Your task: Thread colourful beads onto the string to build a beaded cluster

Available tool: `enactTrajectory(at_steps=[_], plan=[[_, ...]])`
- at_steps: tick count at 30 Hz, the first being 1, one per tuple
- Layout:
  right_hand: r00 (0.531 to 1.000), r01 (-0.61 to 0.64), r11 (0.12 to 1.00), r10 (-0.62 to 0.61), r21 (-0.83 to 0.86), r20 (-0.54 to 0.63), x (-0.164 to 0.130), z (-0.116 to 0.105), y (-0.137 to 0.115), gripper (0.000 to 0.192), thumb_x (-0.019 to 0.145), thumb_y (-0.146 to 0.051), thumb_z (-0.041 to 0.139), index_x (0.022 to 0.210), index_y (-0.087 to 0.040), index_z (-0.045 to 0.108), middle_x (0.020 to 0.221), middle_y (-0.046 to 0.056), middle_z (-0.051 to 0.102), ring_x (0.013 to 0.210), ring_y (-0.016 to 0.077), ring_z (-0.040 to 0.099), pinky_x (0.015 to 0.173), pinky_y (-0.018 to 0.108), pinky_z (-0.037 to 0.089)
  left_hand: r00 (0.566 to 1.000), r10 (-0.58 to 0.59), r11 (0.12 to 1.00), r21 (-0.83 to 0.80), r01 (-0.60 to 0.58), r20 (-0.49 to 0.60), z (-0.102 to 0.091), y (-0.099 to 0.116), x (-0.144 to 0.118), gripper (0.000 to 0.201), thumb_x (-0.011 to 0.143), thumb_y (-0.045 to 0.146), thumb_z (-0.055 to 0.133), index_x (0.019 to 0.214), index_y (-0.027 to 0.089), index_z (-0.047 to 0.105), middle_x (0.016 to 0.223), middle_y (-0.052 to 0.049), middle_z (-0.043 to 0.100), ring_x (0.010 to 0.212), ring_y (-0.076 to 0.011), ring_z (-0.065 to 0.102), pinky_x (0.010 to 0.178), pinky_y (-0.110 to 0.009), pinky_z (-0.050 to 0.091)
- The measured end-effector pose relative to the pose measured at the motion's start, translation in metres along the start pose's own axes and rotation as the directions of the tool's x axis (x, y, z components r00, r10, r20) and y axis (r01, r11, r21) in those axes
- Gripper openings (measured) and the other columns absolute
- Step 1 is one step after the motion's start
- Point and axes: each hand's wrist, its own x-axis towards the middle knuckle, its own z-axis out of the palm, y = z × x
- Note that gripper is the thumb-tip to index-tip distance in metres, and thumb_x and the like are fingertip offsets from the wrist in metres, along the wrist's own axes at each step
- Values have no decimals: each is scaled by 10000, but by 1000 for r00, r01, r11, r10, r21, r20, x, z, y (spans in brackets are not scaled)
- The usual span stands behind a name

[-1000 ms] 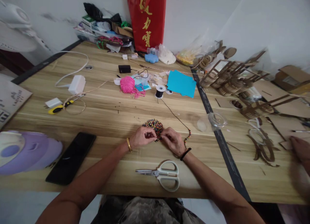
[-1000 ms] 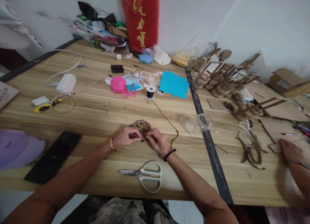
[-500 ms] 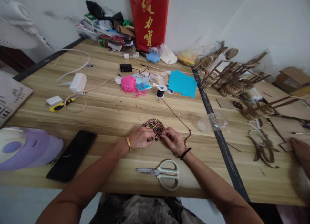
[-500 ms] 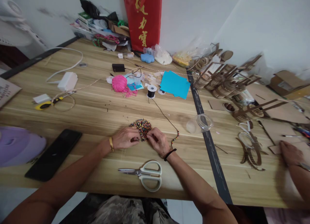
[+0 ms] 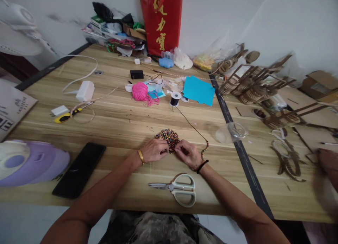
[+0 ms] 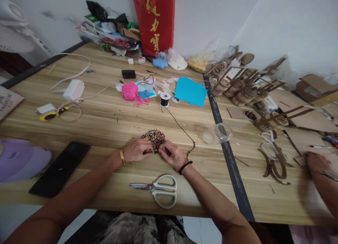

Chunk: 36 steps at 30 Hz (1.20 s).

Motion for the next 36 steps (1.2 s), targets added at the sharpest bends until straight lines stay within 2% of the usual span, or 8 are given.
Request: enactTrajectory(at_steps=[11,17,21,25,31,36], plan=[[999,-28,1000,28,-10,37,-2,3,4,121,865,-205,503,765,-177,565,637,-3,537,530,99,443,500,210,345,999,-14,999,-52,12,-38,4,-2,0,60,789,137,578,763,156,628,760,-24,648,706,-143,578,669,-241,413],[998,-40,999,40,-6,39,-2,2,4,115,862,-221,514,771,-178,569,641,1,548,533,103,459,506,210,360,999,-29,968,-249,17,-44,-4,-4,1,43,748,104,606,756,138,630,671,-4,603,602,-106,525,602,-207,404],[998,-43,999,43,-4,37,0,1,1,120,859,-221,515,765,-176,574,640,2,545,529,101,458,504,209,357,984,-143,909,-406,88,-107,-11,-11,0,81,755,172,629,683,135,623,628,3,587,555,-86,490,541,-182,386],[999,-38,999,38,12,35,0,0,0,117,857,-219,519,768,-171,578,629,-4,529,517,94,448,493,203,348,962,-257,851,-494,180,-91,-16,-21,-2,91,748,181,625,679,122,619,616,8,588,516,-71,476,489,-163,366],[999,-40,999,41,-2,30,0,1,1,120,858,-229,519,764,-173,568,638,-2,542,520,94,454,496,200,358,984,-180,895,-414,164,1,-18,-26,-4,45,729,134,620,699,133,653,644,5,604,558,-76,499,536,-168,384],[999,-36,999,36,-4,30,0,1,2,115,854,-220,519,758,-175,565,631,-4,538,518,95,454,490,201,355,994,-104,960,-260,106,22,-16,-21,-3,65,744,132,606,715,148,662,657,5,606,596,-94,518,596,-195,396]])
